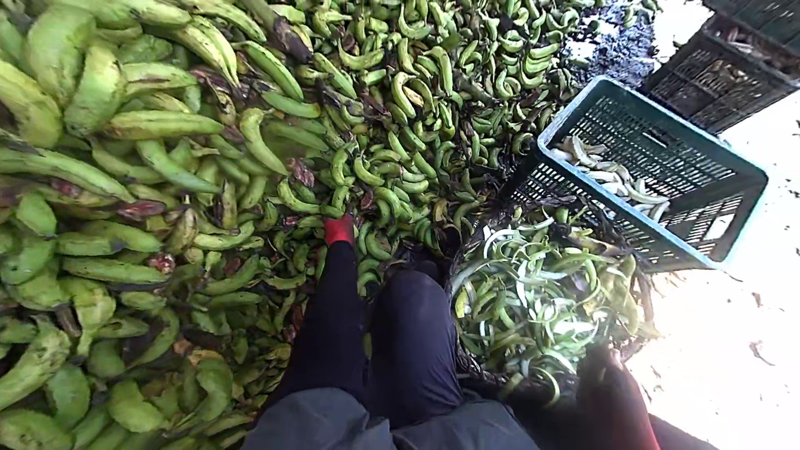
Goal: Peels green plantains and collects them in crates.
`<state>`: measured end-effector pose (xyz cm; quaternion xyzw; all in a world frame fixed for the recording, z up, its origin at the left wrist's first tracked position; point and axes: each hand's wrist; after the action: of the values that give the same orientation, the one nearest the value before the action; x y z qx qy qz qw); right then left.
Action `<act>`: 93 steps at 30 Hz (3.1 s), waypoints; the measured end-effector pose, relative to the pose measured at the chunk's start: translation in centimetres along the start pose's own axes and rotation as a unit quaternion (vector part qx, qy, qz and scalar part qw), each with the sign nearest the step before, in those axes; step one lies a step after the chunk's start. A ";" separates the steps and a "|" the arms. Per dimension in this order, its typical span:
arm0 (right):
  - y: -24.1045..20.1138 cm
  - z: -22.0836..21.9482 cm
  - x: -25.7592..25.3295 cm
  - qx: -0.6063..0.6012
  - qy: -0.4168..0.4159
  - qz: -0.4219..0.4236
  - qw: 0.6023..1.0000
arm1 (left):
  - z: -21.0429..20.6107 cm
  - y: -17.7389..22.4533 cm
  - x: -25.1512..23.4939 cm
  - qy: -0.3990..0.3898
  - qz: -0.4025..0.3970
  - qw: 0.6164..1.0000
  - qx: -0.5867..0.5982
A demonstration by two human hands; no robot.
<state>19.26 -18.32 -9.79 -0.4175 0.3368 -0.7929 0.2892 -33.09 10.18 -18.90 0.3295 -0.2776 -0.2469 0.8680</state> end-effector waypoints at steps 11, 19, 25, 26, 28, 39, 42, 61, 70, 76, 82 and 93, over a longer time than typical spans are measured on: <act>-5.9 -2.9 -0.6 -0.039 -0.172 0.088 0.980 | 4.7 16.9 19.6 -0.365 -0.092 0.766 0.522; -9.8 -3.9 -2.0 -0.135 -0.121 0.197 0.964 | -6.8 18.1 35.7 -0.432 -0.224 0.811 0.325; -7.0 -4.4 -2.1 -0.146 -0.115 0.175 0.967 | -9.3 14.4 36.9 -0.420 -0.302 0.831 0.206; -6.8 -4.7 -2.0 -0.149 -0.111 0.169 0.968 | -9.3 14.3 36.9 -0.408 -0.305 0.839 0.190; -5.9 -5.4 -2.1 -0.138 -0.113 0.155 0.972 | -9.3 14.1 37.0 -0.415 -0.281 0.845 0.189; -7.9 0.2 -1.4 0.161 -0.077 0.249 0.952 | -8.5 14.6 35.6 -0.581 -0.191 0.738 0.283; -9.9 0.7 -1.4 0.281 -0.040 0.326 0.902 | -8.7 14.2 36.5 -0.606 -0.086 0.712 0.344; -12.2 0.5 -3.9 0.265 0.062 0.269 0.924 | -7.5 11.5 36.4 -0.657 -0.144 0.673 0.308; -11.1 -1.5 -0.3 0.185 0.077 0.265 0.943 | -11.1 13.4 35.8 -0.347 -0.278 0.838 0.317; -12.4 -0.1 -4.6 0.196 0.066 0.220 0.953 | -7.2 10.3 36.7 -0.548 -0.290 0.756 0.209; -14.1 0.5 -4.9 0.220 0.117 0.203 0.947 | -7.8 10.1 36.5 -0.515 -0.322 0.780 0.150; -12.6 -1.2 -3.7 0.251 0.143 0.247 0.925 | -9.4 13.1 36.0 -0.536 -0.300 0.734 0.290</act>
<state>17.81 -7.58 -2.20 -0.1166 0.2567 -0.8060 0.5204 2.25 0.92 -4.07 0.4449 -0.6416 -0.5377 0.3183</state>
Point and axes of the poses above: each hand's wrist, its own x-axis away from the middle knuckle, its own z-axis out of the back of the hand, y = z × x, and after that the axes turned 6 degrees about -z, right-handed
